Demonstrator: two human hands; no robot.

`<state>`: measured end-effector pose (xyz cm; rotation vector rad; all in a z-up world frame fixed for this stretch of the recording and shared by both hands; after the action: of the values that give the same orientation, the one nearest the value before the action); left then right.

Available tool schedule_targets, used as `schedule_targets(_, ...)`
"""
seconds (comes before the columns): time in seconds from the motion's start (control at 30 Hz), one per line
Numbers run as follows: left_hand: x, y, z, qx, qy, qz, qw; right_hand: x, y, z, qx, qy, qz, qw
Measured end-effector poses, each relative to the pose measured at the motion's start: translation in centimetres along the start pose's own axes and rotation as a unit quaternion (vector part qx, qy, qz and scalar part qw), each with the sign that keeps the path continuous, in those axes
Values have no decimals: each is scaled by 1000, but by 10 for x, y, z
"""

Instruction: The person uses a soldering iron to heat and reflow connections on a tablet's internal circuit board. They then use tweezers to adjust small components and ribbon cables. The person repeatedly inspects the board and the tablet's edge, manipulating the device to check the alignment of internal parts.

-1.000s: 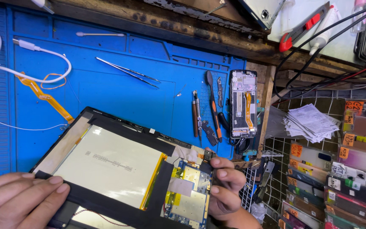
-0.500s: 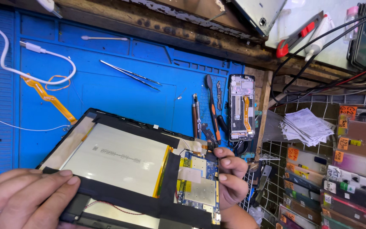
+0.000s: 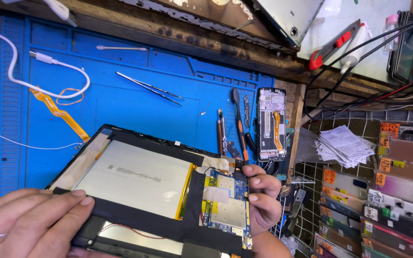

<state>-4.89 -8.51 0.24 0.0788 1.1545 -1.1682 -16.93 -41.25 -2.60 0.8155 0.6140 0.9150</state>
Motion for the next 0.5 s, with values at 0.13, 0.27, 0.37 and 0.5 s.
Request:
schedule_targets(0.13,-6,-2,14,-28,-20,4,999,0,0,12,8,0,24,1000)
schedule_targets(0.27,-10,-4,39,-28,-71,17,997,6,1,31,7,-20,41,999)
schedule_targets(0.37,-9,-11,52,-64,-138,23,988,15,6,43,17,-36,52,998)
schedule_targets(0.5,-15,-16,68,-85,-168,26,982,21,17,57,53,-36,76,995)
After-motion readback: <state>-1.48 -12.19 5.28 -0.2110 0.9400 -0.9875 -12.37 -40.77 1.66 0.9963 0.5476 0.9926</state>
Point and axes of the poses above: each hand's wrist, its own z-axis towards the middle knuckle, its own x-axis out of the palm, y = z × x, the point moved 3 cm from there along z, towards the middle knuckle, and after that the axes turned 2 degrees about -x, right-handed, at the moved point
